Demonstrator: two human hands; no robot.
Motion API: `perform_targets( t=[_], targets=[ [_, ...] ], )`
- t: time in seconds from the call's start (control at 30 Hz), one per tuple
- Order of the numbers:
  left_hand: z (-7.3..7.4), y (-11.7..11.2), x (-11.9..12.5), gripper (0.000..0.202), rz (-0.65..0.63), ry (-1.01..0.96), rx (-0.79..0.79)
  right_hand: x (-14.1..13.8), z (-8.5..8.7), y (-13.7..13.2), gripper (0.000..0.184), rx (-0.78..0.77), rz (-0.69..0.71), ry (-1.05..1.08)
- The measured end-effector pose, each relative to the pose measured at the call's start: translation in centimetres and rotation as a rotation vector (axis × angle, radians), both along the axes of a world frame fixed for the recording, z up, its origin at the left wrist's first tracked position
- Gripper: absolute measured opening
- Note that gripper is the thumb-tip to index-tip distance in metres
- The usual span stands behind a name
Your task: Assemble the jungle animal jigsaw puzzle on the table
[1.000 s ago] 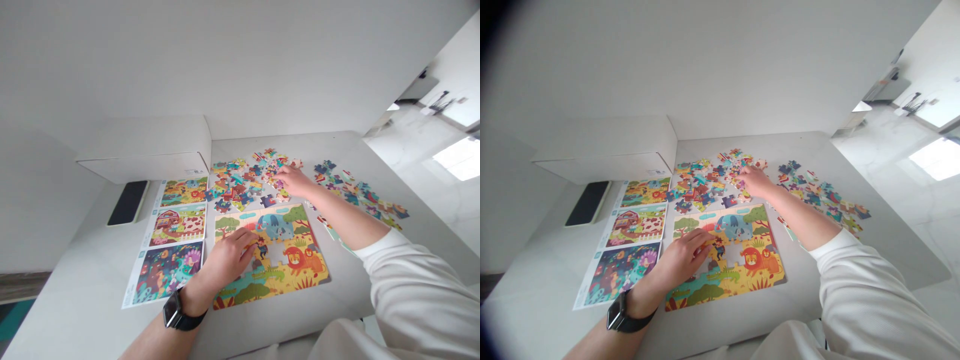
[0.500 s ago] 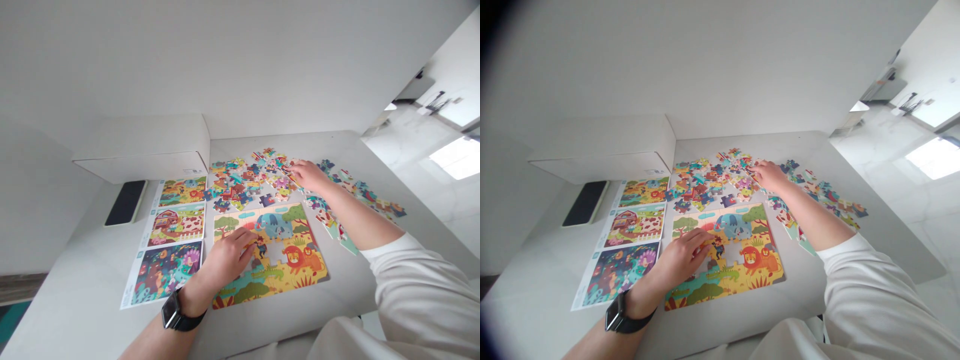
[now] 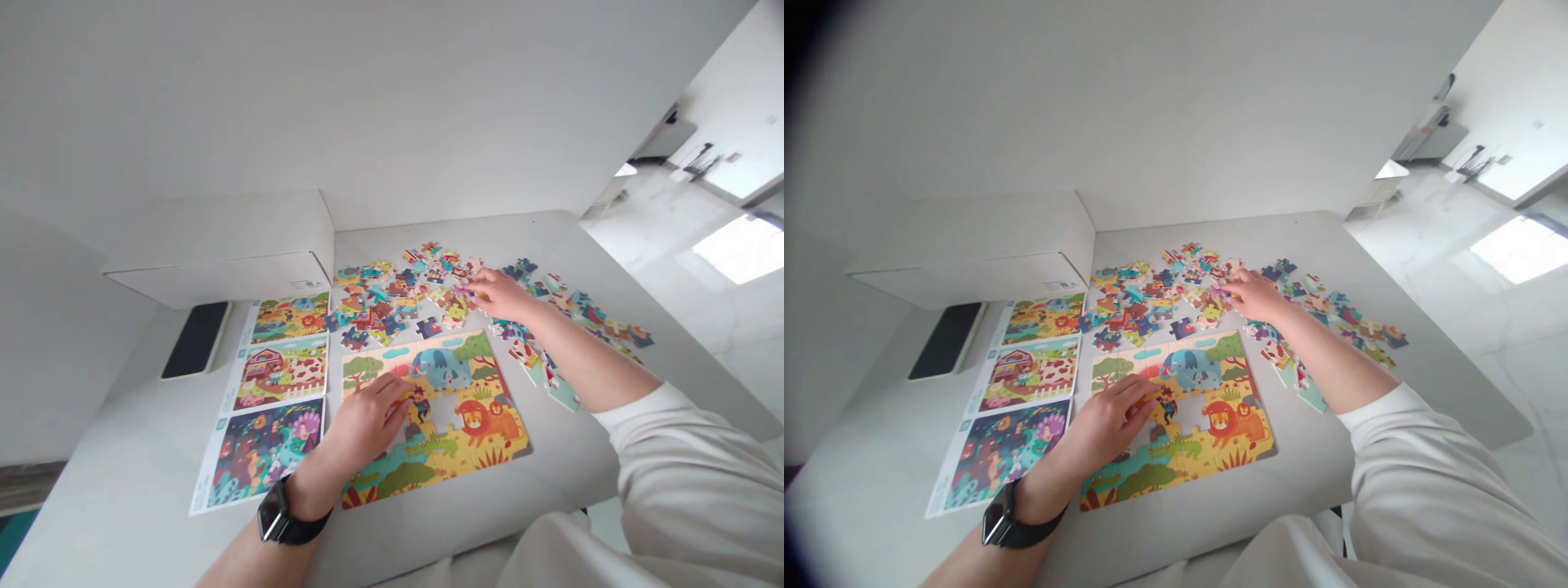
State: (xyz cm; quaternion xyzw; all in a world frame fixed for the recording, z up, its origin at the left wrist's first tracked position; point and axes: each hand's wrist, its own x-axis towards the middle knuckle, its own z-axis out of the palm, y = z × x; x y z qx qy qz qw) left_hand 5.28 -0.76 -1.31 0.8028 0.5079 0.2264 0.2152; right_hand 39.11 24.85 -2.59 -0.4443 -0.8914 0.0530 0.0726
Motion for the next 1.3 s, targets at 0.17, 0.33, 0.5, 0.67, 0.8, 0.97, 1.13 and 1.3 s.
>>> perform_targets(
  t=[0.17, 0.33, 0.5, 0.67, 0.8, 0.97, 1.13, 1.3],
  targets=[
    [-0.1, 0.0, -0.1, 0.024, -0.001, 0.012, 0.002, 0.2, 0.4, -0.1, 0.045, 0.013, -0.013, 0.028],
    [0.1, 0.0, 0.0, 0.024, 0.001, 0.004, -0.003, -0.2, 0.9, -1.5, 0.029, -0.036, 0.177, 0.167],
    [0.1, 0.0, 0.1, 0.023, 0.003, 0.004, -0.005, -1.6, 0.8, -3.4, 0.034, -0.083, 0.279, 0.136],
    [0.1, 0.0, 0.0, 0.022, -0.004, 0.011, -0.002, -2.4, 0.8, -3.6, 0.048, -0.062, 0.274, 0.157],
    [0.1, 0.0, -0.1, 0.023, -0.005, 0.012, -0.003, -2.0, 1.1, -3.0, 0.035, 0.03, 0.058, 0.158],
    [0.1, 0.0, 0.0, 0.022, -0.006, 0.015, 0.006, -1.9, 0.6, -3.3, 0.026, 0.06, -0.126, 0.063],
    [0.2, 0.0, 0.0, 0.022, -0.003, 0.013, -0.006, -2.3, 0.1, -3.9, 0.036, 0.068, -0.181, -0.016],
    [0.2, 0.1, 0.0, 0.023, 0.002, 0.014, -0.012, -1.8, 0.5, -3.4, 0.032, -0.036, -0.141, 0.006]
  ],
)
